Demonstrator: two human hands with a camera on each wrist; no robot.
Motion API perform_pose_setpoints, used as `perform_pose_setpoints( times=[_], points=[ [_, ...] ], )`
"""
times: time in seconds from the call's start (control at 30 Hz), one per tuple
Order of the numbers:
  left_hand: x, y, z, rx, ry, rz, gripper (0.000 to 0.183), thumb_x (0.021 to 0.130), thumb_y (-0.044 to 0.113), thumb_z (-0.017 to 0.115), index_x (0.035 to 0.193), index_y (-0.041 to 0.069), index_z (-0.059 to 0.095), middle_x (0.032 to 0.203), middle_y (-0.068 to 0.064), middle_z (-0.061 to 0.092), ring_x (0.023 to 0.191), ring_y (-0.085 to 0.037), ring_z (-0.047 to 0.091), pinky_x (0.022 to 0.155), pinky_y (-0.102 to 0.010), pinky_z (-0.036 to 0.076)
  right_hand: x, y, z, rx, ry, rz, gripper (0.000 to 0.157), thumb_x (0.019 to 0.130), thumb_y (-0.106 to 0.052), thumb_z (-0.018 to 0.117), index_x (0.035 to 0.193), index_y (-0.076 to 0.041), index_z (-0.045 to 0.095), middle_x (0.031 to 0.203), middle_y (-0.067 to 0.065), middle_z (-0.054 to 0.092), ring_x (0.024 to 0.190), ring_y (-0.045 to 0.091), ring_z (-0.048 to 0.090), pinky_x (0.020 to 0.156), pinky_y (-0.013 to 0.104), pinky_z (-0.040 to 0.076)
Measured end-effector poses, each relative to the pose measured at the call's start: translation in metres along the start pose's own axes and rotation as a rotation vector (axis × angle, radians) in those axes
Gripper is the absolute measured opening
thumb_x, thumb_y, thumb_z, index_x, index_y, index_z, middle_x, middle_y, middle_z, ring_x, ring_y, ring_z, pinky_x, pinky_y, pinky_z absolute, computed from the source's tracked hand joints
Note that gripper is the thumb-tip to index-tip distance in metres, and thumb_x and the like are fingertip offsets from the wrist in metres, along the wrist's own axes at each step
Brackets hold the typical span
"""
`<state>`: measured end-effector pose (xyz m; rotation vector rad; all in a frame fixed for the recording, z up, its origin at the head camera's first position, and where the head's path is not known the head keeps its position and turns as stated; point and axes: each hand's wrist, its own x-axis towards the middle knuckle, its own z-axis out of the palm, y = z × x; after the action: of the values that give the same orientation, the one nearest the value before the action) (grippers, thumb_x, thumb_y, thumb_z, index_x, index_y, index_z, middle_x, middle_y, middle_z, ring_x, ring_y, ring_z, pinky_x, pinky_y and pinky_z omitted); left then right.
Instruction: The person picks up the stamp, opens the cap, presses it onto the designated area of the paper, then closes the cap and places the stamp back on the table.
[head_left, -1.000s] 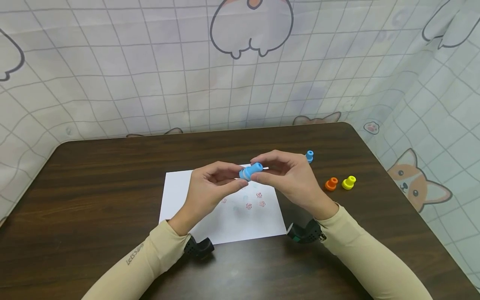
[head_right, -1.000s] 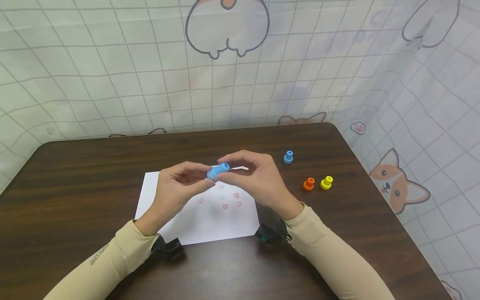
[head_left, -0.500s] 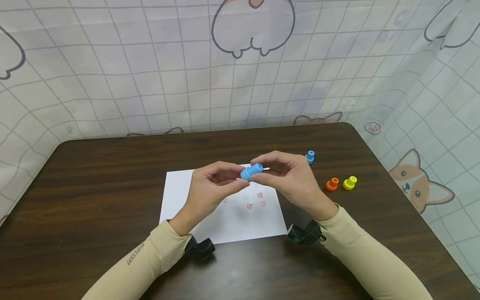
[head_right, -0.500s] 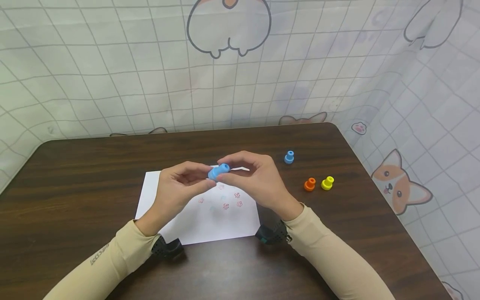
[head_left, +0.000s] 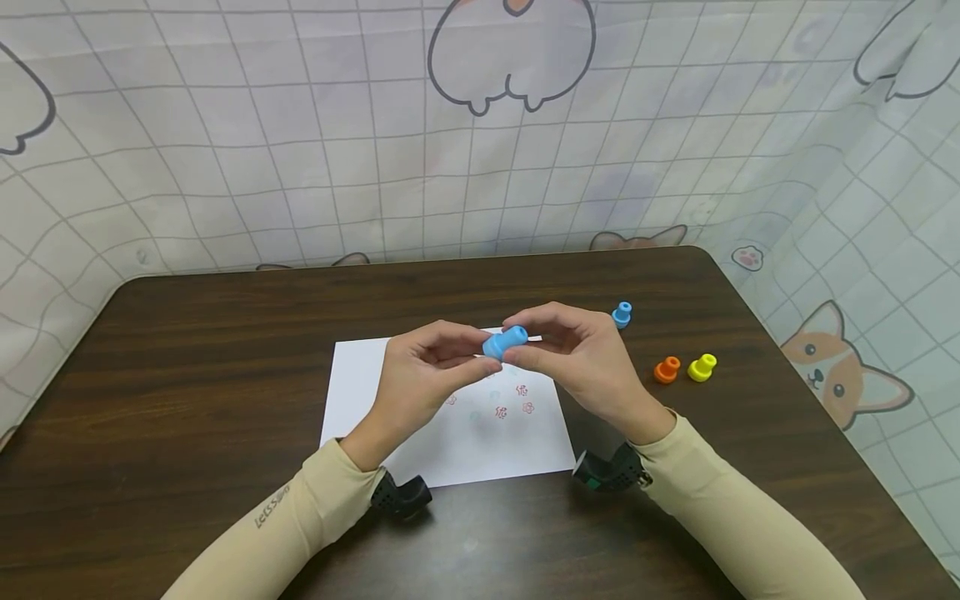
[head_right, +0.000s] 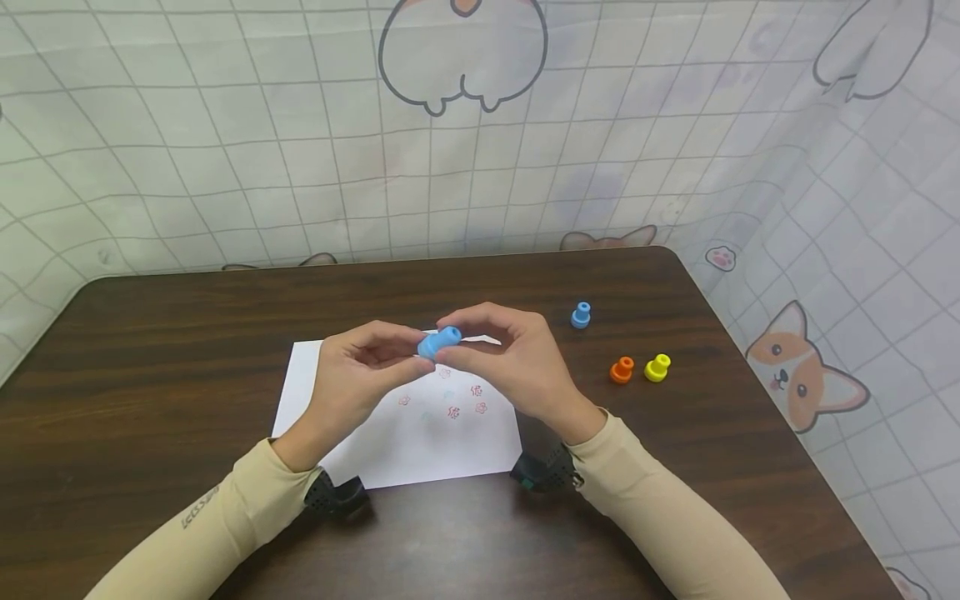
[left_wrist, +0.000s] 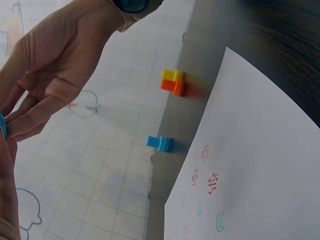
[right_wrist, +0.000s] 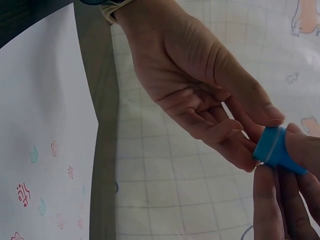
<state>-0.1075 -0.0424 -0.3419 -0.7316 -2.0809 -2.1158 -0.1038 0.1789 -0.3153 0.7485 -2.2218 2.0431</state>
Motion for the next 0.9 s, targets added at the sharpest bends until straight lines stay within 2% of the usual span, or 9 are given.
perform_pose_setpoints(
  times=[0.17,0.43,0.7,0.9],
  points=[
    [0.0005,0.001,0.0005,-0.014,0.001,0.005,0.029,0.082,-0.002,0.084,0.109,-0.002,0.075,0.1,0.012,0.079,0.092,-0.009,0.079,0.087,-0.035,0.065,-0.0004,0.0001,0.002,0.013,0.02,0.012,0.031,0.087,0.001,0.08,0.116,0.005,0.072,0.105,-0.01,0.077,0.099,0.014,0.074,0.093,0.033,0.064],
    [0.0008,-0.0007,0.0004,-0.014,0.005,0.006,0.03,0.081,-0.003,0.084,0.109,-0.002,0.075,0.104,-0.01,0.08,0.089,-0.009,0.079,0.084,-0.035,0.066,-0.0011,0.0039,0.0039,0.031,0.038,0.009,0.031,0.086,0.003,0.08,0.115,0.007,0.071,0.103,-0.011,0.077,0.096,0.013,0.074,0.091,0.032,0.064],
    [0.0015,0.0018,-0.0018,-0.009,-0.011,0.006,0.029,0.081,-0.002,0.084,0.109,-0.002,0.075,0.106,-0.015,0.079,0.09,-0.01,0.079,0.084,-0.035,0.066,-0.0009,0.0023,0.0046,0.018,0.035,0.024,0.031,0.086,0.0,0.081,0.116,0.005,0.072,0.105,-0.012,0.077,0.099,0.013,0.075,0.09,0.032,0.065],
    [0.002,0.005,-0.0067,0.034,-0.032,-0.021,0.027,0.082,0.001,0.085,0.107,0.002,0.076,0.103,-0.006,0.08,0.086,-0.01,0.078,0.083,-0.035,0.066,-0.0012,-0.002,0.0058,0.002,0.029,0.044,0.031,0.087,-0.001,0.081,0.116,0.004,0.072,0.104,-0.011,0.077,0.097,0.014,0.076,0.087,0.031,0.065]
  ],
)
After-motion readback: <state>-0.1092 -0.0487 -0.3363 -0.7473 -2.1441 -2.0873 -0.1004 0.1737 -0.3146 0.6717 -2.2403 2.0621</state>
